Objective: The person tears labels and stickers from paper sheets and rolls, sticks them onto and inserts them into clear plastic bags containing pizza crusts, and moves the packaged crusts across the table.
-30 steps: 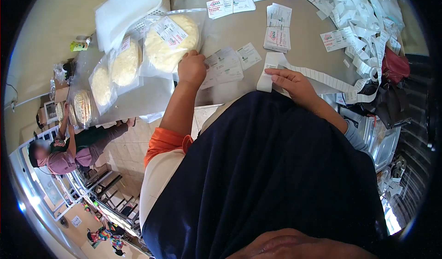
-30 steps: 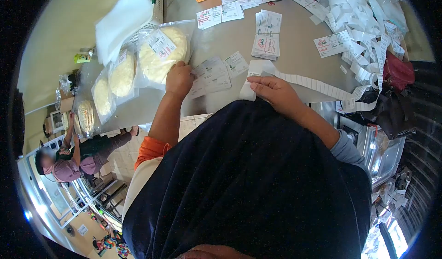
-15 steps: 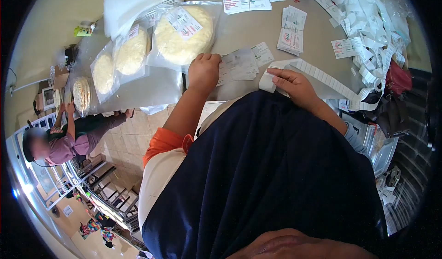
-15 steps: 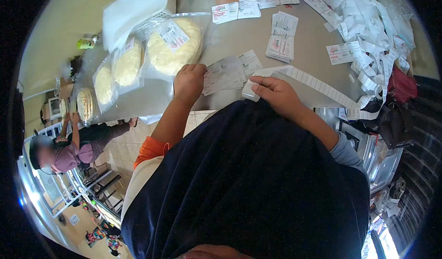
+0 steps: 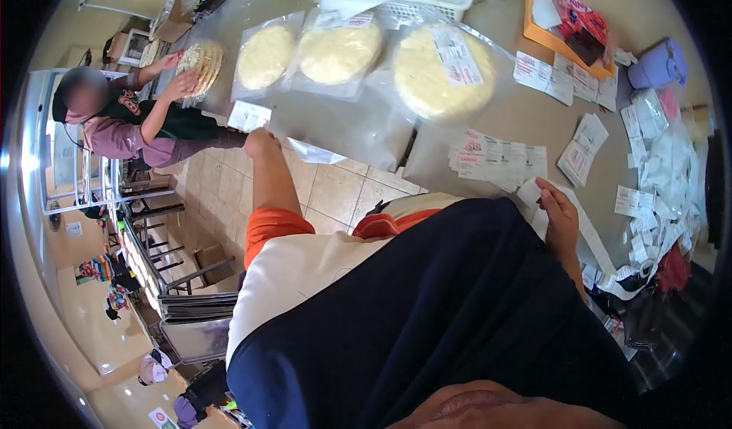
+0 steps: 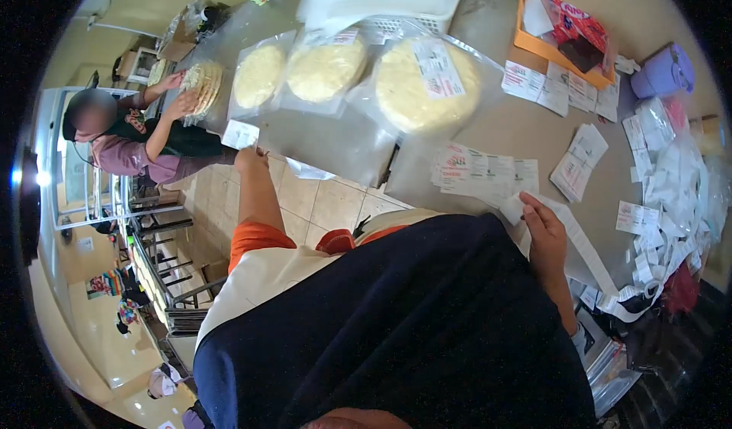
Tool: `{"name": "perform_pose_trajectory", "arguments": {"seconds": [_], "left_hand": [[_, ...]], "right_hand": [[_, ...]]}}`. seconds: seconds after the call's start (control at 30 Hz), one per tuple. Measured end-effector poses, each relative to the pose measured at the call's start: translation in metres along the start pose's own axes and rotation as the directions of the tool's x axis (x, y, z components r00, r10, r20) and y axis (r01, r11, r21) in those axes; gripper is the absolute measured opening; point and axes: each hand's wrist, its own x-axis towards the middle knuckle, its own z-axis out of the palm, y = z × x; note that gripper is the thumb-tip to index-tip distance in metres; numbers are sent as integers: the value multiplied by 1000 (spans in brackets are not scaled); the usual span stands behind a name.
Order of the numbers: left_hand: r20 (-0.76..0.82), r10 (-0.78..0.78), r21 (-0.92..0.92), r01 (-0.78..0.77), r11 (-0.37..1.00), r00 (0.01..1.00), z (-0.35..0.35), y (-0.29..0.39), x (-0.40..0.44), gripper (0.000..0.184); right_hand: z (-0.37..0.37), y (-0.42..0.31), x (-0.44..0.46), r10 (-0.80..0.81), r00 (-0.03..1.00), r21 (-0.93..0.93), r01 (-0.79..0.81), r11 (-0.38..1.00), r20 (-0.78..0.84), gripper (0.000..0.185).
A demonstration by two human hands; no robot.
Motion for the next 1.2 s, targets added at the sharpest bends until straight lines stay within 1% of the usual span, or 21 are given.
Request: {"name": "perform_pose_trajectory", "arguments": {"seconds": [0.1, 0.2, 0.23, 0.43, 0.47, 0.5, 0.57, 0.6, 0.63, 0.7, 0.73, 0.8, 0.83, 0.93, 0.97, 1.0, 1.07, 1.1, 1.13, 1.2], "left_hand": [[-154, -228, 1, 231, 973, 961, -18, -10, 55, 9], [-145, -262, 38, 270, 962, 954, -12, -26, 104, 11], [-122, -262, 102, 274, 956, 957, -19, -35, 144, 18], [-63, -129, 182, 139, 973, 990, 18, -13, 118, 15], [99, -120, 97, 110, 989, 988, 14, -10, 116, 9], [255, -94, 7, 95, 995, 962, 4, -7, 118, 13], [291, 46, -123, -10, 992, 956, 4, -12, 121, 20], [173, 143, -149, -118, 982, 975, 17, -11, 98, 18], [50, 238, -162, -227, 960, 970, 26, -10, 79, 15], [22, 262, -226, -250, 941, 965, 29, -16, 64, 7], [6, 273, -257, -262, 930, 962, 27, -17, 60, 9], [65, 70, -20, -69, 997, 995, 22, -10, 66, 8], [74, -37, 104, 29, 994, 997, 16, -6, 74, 8], [148, -158, 87, 147, 985, 976, 0, -18, 137, 10], [195, -182, 201, 142, 969, 964, -3, -14, 141, 8], [240, -209, 312, 129, 941, 948, -5, -9, 142, 12], [350, -181, 294, 75, 953, 919, -3, -3, 126, 13], [410, -110, 160, 47, 986, 905, 5, 2, 95, 11], [459, -34, 23, 27, 999, 888, 10, 5, 77, 14], [243, -159, 91, 141, 986, 957, 14, 6, 98, 15]], "right_hand": [[11, -4, 0, 26, 1000, 11, -26, 1000, -17, 32], [23, -3, -2, 24, 999, 5, -24, 1000, -48, 32], [27, -2, -3, 19, 998, 5, -19, 1000, -52, 32], [45, -7, -9, 8, 993, 25, -5, 1000, -116, 32], [48, -8, -9, 12, 992, 33, -7, 999, -126, 32], [49, -8, -10, 10, 992, 24, -7, 1000, -126, 32], [51, -6, -10, 7, 992, 7, -6, 1000, -124, 32], [51, -4, -9, 9, 992, 19, -7, 1000, -123, 32], [51, -2, -8, 11, 993, 32, -7, 999, -121, 32], [53, 1, -7, 11, 993, 56, -5, 998, -119, 31], [54, 2, -6, 10, 993, 67, -2, 998, -120, 31], [55, 4, -5, 10, 993, 69, -2, 998, -117, 31], [56, 4, -4, 14, 994, 61, -7, 998, -113, 31], [61, 0, -3, 17, 994, 43, -13, 999, -105, 31], [64, -2, -2, 14, 994, 38, -11, 999, -104, 31], [65, -3, -1, 7, 995, 30, -4, 1000, -103, 31], [67, -4, -1, -3, 995, 12, 4, 1000, -102, 31], [68, -4, -1, -7, 995, 6, 8, 1000, -104, 31], [69, -5, -1, -10, 994, 0, 10, 1000, -107, 31], [69, -6, 0, -10, 995, -6, 10, 1000, -99, 31]]}}
